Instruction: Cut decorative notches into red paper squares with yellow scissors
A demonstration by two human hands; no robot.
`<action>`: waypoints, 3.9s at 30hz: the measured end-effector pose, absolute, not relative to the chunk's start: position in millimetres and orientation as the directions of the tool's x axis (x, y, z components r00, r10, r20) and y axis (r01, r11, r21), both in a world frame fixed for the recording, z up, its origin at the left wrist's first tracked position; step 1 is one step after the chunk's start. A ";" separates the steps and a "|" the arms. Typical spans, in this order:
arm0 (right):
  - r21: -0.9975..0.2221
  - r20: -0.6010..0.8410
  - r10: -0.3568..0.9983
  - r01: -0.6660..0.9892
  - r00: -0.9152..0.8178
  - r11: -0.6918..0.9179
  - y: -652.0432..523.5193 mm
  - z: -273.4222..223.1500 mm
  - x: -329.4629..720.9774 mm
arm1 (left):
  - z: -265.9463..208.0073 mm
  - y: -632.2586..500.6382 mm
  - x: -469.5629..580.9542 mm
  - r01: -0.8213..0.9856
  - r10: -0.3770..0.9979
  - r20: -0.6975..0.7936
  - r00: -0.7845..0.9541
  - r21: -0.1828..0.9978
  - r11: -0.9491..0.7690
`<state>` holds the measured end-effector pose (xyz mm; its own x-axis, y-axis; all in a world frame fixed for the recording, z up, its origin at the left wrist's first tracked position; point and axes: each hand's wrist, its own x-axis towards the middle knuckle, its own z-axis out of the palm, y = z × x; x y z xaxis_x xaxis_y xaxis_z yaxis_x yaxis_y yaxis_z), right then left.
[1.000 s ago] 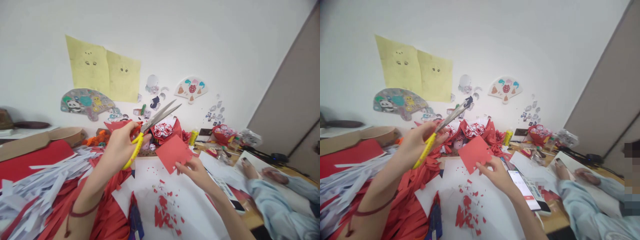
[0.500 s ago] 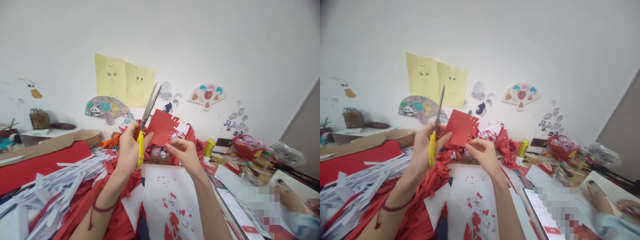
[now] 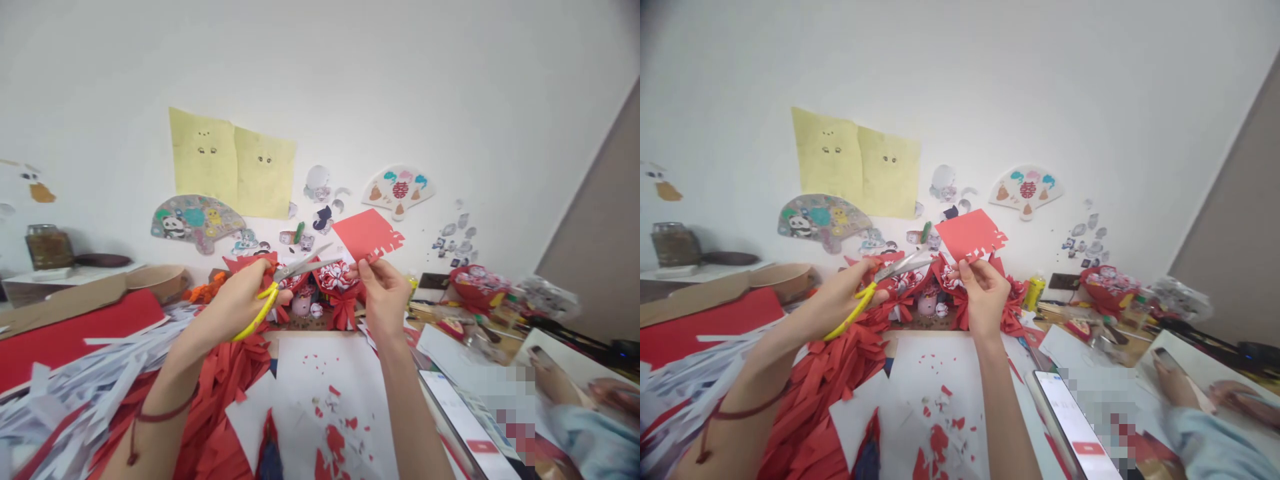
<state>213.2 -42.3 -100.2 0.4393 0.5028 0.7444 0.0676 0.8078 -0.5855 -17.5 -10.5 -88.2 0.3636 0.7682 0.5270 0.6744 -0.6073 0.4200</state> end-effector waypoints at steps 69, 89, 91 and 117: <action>-0.509 0.744 0.485 -0.081 0.460 0.857 -39.0 -109.1 183.3 | -103.3 -30.4 43.3 0.507 0.760 0.549 0.349 0.571 -0.646; -0.520 0.642 0.566 -0.249 0.517 0.817 -35.2 -114.4 169.7 | -113.5 -31.9 56.4 0.480 0.779 0.528 0.337 0.616 -0.625; -0.535 0.625 0.578 -0.251 0.525 0.806 -35.2 -115.2 167.7 | -113.3 -33.3 56.8 0.465 0.772 0.535 0.344 0.617 -0.635; -0.603 0.793 0.609 0.154 0.014 0.783 -56.4 -95.3 234.2 | -87.0 -32.1 8.2 0.734 0.747 0.564 0.352 0.329 -0.594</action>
<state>234.2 -56.4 -95.3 0.0139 0.6087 0.7933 0.1536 0.7826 -0.6032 8.2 -32.1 -87.0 0.3520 0.7473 0.5636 0.7344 -0.5939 0.3286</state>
